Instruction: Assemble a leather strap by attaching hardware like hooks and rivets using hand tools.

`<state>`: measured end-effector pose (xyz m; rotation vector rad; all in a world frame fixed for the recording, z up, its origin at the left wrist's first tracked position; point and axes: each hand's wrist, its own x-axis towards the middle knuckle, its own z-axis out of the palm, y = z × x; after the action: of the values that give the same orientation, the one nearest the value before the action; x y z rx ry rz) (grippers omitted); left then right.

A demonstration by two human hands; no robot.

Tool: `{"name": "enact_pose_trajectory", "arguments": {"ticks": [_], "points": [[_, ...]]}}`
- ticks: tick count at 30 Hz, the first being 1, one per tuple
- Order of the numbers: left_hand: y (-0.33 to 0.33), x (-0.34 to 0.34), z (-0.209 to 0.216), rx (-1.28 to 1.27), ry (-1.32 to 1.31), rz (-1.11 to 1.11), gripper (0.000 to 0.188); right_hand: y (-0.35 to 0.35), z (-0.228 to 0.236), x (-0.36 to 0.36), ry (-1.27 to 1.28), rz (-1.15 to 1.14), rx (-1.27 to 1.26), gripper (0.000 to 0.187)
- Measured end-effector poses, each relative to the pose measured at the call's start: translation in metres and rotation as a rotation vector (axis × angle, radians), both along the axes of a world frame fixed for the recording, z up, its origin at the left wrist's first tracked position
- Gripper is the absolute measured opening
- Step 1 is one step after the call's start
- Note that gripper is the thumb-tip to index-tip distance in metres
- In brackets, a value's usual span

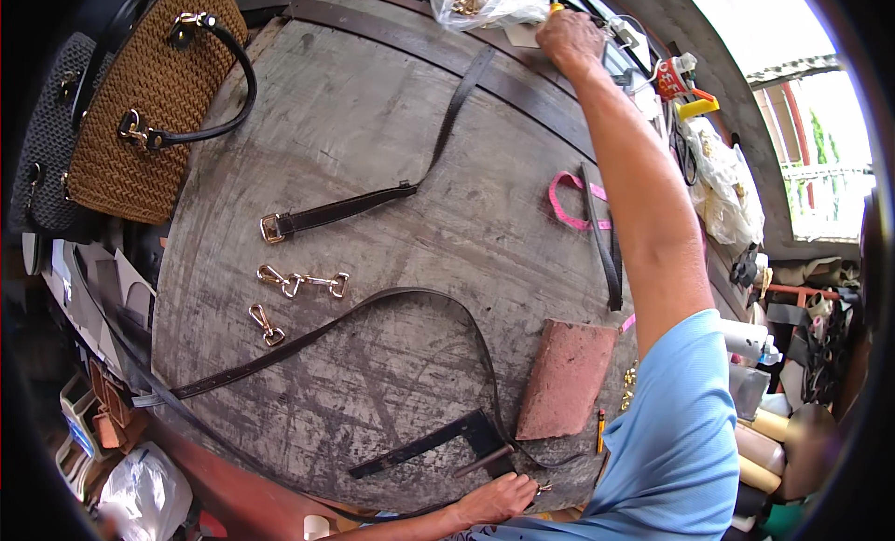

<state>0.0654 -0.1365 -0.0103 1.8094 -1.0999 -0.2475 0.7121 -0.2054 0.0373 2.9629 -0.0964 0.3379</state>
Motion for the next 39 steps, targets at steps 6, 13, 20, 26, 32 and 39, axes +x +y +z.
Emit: {"name": "enact_pose_trajectory", "arguments": {"ticks": [6,13,20,26,32,39], "points": [[-0.003,-0.004,-0.005,-0.065,-0.018,0.007,0.020,-0.040,-0.011,-0.059,-0.220,0.042,0.114,0.034],[0.005,0.005,0.006,0.029,-0.041,0.041,0.042,-0.082,0.115,-0.308,-0.345,0.501,0.420,0.024],[-0.009,0.005,0.000,0.052,-0.220,0.073,0.029,-0.200,0.162,-0.605,-0.306,-0.013,0.926,0.027],[-0.020,0.005,0.023,-0.018,-0.027,0.197,0.018,-0.216,0.147,-0.741,-0.440,-0.166,1.008,0.023],[-0.074,0.106,0.047,0.051,-0.140,0.280,0.016,-0.217,0.128,-0.751,-0.493,-0.218,1.016,0.022],[-0.095,0.138,0.024,0.224,-0.379,0.248,0.020,-0.201,0.100,-0.706,-0.398,-0.191,1.080,0.023]]}}
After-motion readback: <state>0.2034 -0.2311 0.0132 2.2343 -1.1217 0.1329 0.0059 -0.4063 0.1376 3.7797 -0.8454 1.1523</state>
